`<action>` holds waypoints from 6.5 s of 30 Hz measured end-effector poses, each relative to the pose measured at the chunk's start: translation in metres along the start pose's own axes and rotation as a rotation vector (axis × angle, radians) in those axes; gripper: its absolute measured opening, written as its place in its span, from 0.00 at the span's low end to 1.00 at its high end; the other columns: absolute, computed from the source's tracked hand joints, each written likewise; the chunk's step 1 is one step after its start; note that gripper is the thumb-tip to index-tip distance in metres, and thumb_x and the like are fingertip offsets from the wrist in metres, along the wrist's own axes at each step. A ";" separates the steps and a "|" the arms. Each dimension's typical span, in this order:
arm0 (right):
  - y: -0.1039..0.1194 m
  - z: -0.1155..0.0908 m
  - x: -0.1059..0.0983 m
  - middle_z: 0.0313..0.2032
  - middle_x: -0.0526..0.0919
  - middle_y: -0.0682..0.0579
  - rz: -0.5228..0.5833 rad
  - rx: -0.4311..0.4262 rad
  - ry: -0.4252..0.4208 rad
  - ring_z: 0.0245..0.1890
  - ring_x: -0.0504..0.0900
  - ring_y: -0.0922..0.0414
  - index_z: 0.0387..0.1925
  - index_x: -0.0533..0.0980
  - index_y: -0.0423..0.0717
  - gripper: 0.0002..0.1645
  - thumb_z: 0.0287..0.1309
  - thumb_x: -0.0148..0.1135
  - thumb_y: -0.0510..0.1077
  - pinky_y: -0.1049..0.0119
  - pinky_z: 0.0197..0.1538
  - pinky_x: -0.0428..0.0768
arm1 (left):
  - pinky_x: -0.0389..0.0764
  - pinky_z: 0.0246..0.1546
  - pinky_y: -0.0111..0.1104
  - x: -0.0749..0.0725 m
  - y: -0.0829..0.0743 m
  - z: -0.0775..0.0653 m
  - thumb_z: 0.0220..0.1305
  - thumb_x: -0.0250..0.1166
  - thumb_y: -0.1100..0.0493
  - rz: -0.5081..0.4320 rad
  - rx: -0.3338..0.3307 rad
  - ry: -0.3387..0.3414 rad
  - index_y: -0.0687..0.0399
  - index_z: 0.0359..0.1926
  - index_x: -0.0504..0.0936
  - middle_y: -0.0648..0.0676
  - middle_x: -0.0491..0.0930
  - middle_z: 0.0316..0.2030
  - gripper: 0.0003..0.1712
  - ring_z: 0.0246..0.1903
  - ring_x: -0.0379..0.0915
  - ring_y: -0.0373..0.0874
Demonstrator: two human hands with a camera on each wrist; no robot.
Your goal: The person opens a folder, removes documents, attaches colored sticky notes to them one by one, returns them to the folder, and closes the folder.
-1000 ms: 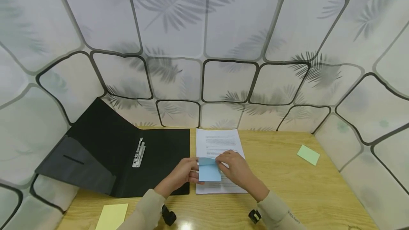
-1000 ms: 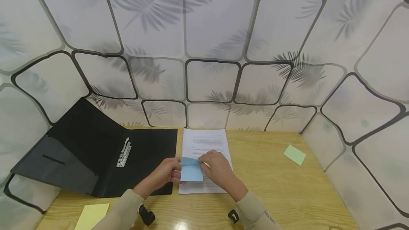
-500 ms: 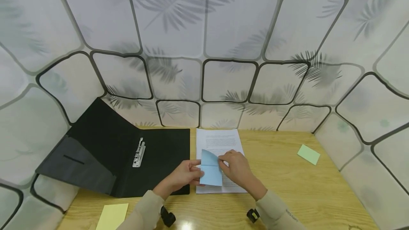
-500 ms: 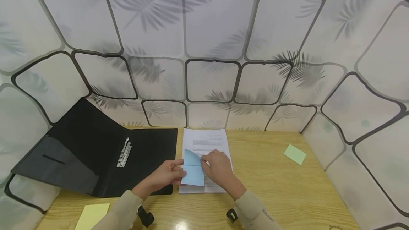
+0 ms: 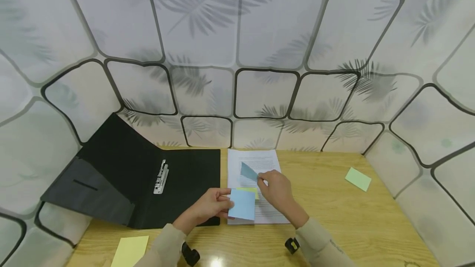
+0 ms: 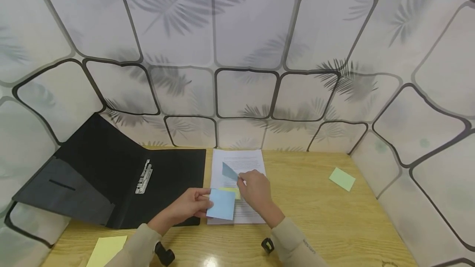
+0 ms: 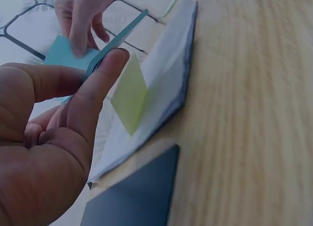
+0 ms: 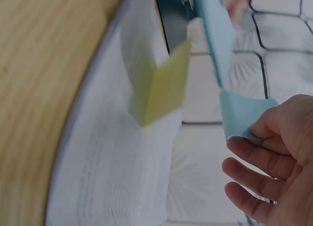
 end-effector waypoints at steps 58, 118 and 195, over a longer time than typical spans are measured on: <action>-0.028 0.001 0.001 0.37 0.93 0.41 0.091 0.044 0.063 0.24 0.80 0.59 0.40 0.91 0.37 0.09 0.62 0.68 0.35 0.71 0.25 0.68 | 0.91 0.39 0.42 -0.101 0.050 -0.181 0.78 0.62 0.59 0.218 -0.295 -0.320 0.88 0.61 0.73 0.65 0.90 0.41 0.29 0.38 0.89 0.48; 0.005 -0.012 0.013 0.46 0.92 0.48 0.021 -0.419 0.008 0.41 0.90 0.52 0.54 0.87 0.46 0.22 0.56 0.79 0.36 0.56 0.44 0.88 | 0.91 0.38 0.35 -0.023 -0.011 0.031 0.76 0.65 0.60 -0.152 -0.138 -0.364 0.73 0.57 0.84 0.56 0.90 0.34 0.19 0.31 0.89 0.43; -0.079 -0.002 0.054 0.53 0.90 0.42 -0.224 0.007 0.308 0.52 0.86 0.39 0.53 0.85 0.41 0.16 0.69 0.68 0.46 0.39 0.52 0.84 | 0.64 0.79 0.51 0.044 -0.014 0.106 0.75 0.52 0.27 1.452 -0.007 -0.165 0.41 0.82 0.62 0.67 0.57 0.81 0.44 0.80 0.56 0.59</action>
Point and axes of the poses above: each hand's wrist, its own z-axis towards the middle knuckle, its own x-axis out of the palm, y = z × x, the point moved 6 cm from there along z, towards the middle knuckle
